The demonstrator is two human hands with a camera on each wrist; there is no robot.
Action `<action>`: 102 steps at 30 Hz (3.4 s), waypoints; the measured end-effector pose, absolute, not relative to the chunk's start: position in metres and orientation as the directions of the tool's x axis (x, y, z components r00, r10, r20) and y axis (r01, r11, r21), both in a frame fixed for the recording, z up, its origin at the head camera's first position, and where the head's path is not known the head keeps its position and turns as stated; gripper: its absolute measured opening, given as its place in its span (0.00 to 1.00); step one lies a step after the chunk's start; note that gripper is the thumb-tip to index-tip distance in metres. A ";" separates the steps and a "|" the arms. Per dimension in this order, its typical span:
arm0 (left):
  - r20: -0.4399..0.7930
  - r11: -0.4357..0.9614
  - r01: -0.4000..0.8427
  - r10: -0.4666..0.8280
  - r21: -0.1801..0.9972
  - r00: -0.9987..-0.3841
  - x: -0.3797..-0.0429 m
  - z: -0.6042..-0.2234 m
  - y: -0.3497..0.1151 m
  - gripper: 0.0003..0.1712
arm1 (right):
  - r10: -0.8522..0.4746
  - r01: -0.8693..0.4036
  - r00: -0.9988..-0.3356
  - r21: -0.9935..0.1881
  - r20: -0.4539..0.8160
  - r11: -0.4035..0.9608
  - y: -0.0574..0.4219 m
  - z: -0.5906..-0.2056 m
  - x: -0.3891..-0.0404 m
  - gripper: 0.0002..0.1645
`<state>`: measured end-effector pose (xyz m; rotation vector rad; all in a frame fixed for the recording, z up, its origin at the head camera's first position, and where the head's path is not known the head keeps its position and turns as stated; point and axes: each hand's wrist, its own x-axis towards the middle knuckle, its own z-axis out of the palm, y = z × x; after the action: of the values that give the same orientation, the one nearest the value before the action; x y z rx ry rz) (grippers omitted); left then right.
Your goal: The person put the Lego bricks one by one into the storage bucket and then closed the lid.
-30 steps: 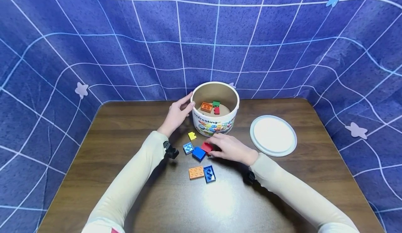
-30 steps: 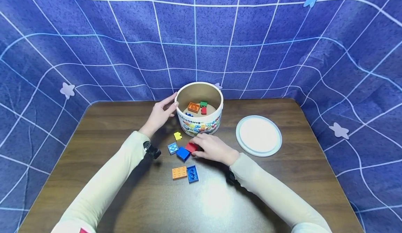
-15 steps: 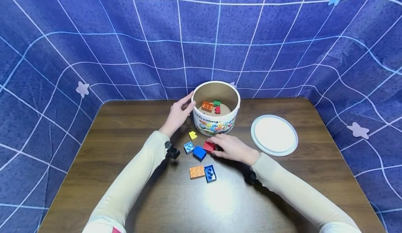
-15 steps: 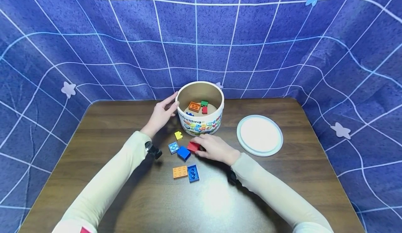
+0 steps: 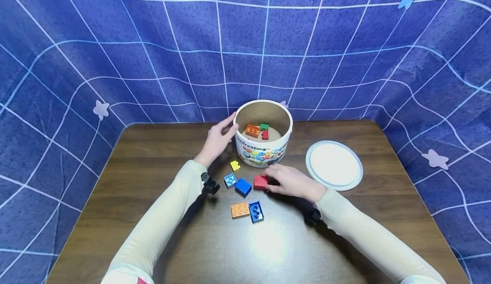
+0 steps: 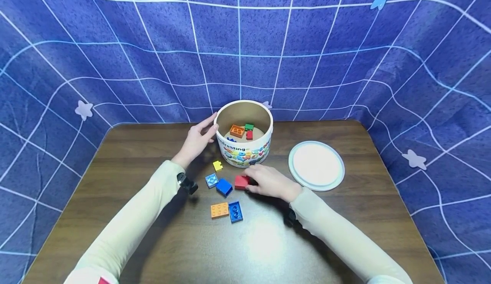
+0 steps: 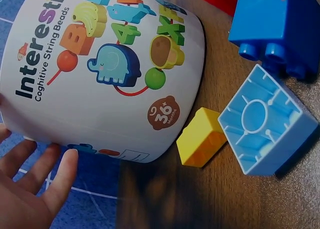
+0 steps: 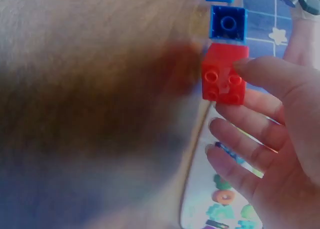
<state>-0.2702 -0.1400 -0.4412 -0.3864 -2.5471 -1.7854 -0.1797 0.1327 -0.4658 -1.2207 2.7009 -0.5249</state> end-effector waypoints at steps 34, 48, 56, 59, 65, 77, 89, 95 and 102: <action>0.152 0.337 0.208 0.186 0.918 -0.971 -0.270 -0.442 -0.139 0.31 | -0.776 -0.804 -0.590 -0.246 0.221 0.541 0.155 -0.353 -0.185 0.22; 0.143 0.324 0.200 0.192 0.925 -0.971 -0.270 -0.441 -0.138 0.31 | -0.744 -0.758 -0.642 -0.305 0.187 0.577 0.154 -0.325 -0.217 0.23; 0.141 0.324 0.194 0.178 0.926 -0.974 -0.269 -0.441 -0.138 0.31 | -0.728 -0.722 -0.668 -0.371 0.155 0.584 0.148 -0.322 -0.247 0.20; 0.142 0.322 0.194 0.175 0.927 -0.974 -0.269 -0.441 -0.138 0.31 | -0.726 -0.720 -0.671 -0.368 0.151 0.588 0.145 -0.322 -0.257 0.20; 0.142 0.331 0.191 0.167 0.924 -0.976 -0.269 -0.441 -0.136 0.31 | -0.705 -0.694 -0.697 -0.368 0.129 0.619 0.140 -0.326 -0.274 0.20; 0.157 0.308 0.211 0.191 0.928 -0.969 -0.270 -0.442 -0.139 0.31 | -0.675 -0.647 -0.731 -0.420 0.104 0.637 0.133 -0.340 -0.296 0.22; 0.166 0.306 0.220 0.192 0.926 -0.967 -0.269 -0.442 -0.139 0.31 | -0.683 -0.649 -0.724 -0.432 0.096 0.626 0.127 -0.356 -0.302 0.20; 0.171 0.313 0.228 0.199 0.922 -0.965 -0.270 -0.444 -0.140 0.31 | -0.677 -0.636 -0.733 -0.424 0.071 0.645 0.127 -0.361 -0.302 0.21; 0.170 0.315 0.227 0.197 0.922 -0.966 -0.270 -0.444 -0.139 0.31 | -0.667 -0.633 -0.741 -0.418 0.083 0.651 0.136 -0.361 -0.295 0.20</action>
<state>-0.2704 -0.1389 -0.4436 -0.4067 -2.5263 -1.7772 -0.2946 0.1356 -0.3613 -1.0978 2.7833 -0.6581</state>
